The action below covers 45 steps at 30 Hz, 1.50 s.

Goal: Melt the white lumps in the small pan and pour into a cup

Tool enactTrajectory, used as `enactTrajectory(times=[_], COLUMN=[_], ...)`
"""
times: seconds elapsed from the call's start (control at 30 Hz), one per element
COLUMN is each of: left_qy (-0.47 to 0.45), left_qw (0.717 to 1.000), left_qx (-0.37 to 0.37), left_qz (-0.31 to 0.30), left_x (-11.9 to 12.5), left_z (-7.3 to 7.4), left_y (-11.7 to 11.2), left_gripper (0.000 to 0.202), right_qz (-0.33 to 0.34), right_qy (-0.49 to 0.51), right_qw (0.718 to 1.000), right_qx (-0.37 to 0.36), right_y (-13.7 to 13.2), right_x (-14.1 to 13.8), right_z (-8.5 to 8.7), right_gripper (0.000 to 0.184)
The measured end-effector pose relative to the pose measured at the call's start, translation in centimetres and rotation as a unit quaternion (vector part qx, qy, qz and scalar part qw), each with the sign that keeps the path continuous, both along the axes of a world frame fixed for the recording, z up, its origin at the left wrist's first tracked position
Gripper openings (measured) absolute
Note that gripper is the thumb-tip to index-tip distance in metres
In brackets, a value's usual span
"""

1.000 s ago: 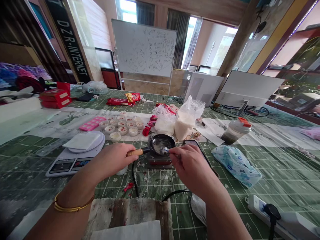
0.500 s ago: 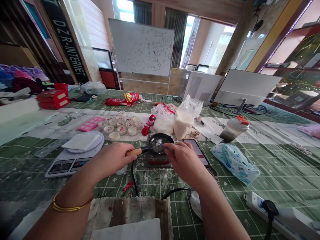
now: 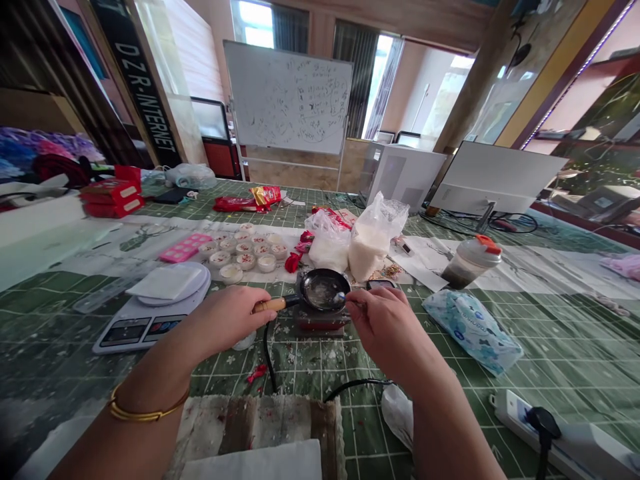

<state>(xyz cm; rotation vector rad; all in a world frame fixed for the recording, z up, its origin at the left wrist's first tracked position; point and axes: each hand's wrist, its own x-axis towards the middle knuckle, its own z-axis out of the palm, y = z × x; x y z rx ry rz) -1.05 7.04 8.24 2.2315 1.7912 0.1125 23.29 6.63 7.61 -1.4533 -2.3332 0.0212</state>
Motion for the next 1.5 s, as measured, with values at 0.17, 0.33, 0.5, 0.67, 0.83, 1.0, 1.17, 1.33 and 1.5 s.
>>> enactTrajectory(times=[0.17, 0.33, 0.5, 0.67, 0.83, 1.0, 1.17, 1.33, 1.5], left_qy=[-0.001, 0.004, -0.001, -0.001, 0.002, 0.003, 0.003, -0.004, 0.001], left_qw=[1.000, 1.000, 1.000, 1.000, 1.000, 1.000, 1.000, 1.000, 1.000], left_qx=[0.004, 0.003, 0.005, 0.001, 0.004, -0.007, 0.001, 0.001, 0.000], left_qz=[-0.001, -0.001, -0.001, -0.003, 0.000, 0.002, 0.007, 0.001, 0.009], left_x=[0.1, 0.1, 0.0, 0.1, 0.0, 0.1, 0.2, 0.0, 0.1], left_z=[0.1, 0.0, 0.0, 0.0, 0.0, 0.0, -0.1, -0.2, -0.3], left_y=[0.0, -0.1, 0.0, 0.1, 0.0, 0.0, 0.1, 0.1, 0.2], left_gripper=[0.026, 0.025, 0.025, 0.026, 0.025, 0.026, 0.024, 0.026, 0.025], right_qz=[0.038, 0.010, 0.052, 0.017, 0.051, -0.002, 0.063, -0.004, 0.059], right_qy=[0.011, 0.003, 0.008, -0.006, 0.005, -0.012, 0.000, -0.018, -0.007], right_qw=[0.999, 1.000, 0.998, 0.999, 0.998, 1.000, 0.997, 1.000, 0.998], right_qx=[-0.009, -0.008, -0.029, -0.026, -0.040, -0.021, -0.037, -0.021, -0.025], right_y=[-0.1, -0.2, -0.2, -0.2, -0.3, -0.4, -0.5, 0.0, -0.4], right_x=[-0.5, -0.1, -0.6, -0.1, -0.4, 0.1, -0.3, 0.3, 0.2], right_z=[-0.1, -0.2, -0.1, 0.0, -0.1, 0.1, 0.0, -0.1, 0.0], right_gripper=[0.028, 0.028, 0.030, 0.028, 0.029, 0.028, 0.030, 0.030, 0.031])
